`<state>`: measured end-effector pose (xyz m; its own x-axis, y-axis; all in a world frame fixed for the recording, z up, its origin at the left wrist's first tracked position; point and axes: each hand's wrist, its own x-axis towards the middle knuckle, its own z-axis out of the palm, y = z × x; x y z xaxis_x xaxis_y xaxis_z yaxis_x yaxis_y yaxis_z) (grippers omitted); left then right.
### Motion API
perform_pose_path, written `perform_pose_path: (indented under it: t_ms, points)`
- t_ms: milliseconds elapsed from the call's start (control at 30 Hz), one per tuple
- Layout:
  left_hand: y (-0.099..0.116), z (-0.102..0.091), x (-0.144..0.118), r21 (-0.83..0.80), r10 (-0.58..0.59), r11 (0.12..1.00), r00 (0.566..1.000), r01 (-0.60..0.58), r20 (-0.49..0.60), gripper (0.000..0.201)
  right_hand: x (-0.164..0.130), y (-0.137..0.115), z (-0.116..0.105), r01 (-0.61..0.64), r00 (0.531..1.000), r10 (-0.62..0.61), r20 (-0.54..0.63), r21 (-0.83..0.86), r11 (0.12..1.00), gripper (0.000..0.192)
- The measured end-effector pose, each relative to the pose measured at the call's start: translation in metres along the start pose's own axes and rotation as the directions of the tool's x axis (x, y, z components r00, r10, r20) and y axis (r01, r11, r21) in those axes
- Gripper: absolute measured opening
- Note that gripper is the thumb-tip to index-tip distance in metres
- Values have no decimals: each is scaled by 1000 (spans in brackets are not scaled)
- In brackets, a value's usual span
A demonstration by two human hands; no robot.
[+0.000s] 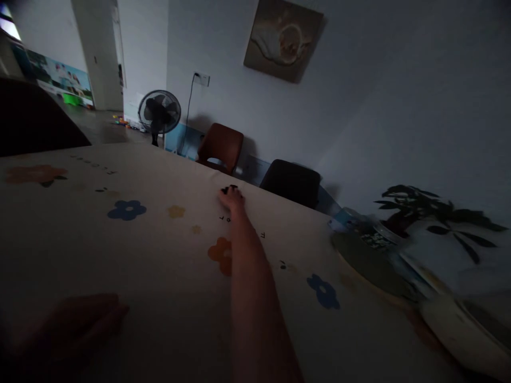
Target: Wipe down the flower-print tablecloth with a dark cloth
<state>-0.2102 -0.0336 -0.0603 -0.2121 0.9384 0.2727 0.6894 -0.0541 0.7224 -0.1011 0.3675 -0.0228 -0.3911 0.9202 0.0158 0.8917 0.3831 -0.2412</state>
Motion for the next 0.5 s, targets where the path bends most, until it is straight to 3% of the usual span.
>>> perform_pose_path:
  t_ms: [100,200,267,400,500]
  points:
    - [5,-3,4,1,2,1000,997,-2,76,53,-2,-82,19,208,976,-209,63,17,978,59]
    - [11,-6,7,3,-25,1000,993,25,114,53,-19,-150,34,410,900,-412,141,42,911,62]
    - [14,-7,9,-2,-41,999,992,42,122,53,-36,-181,42,504,843,-506,185,58,862,65]
    - [11,-7,9,-43,-35,998,989,42,146,53,-69,-205,49,621,748,-624,227,94,778,68]
    - [6,-9,11,-73,-53,995,989,64,138,53,-88,-200,49,625,749,-631,203,100,774,63]
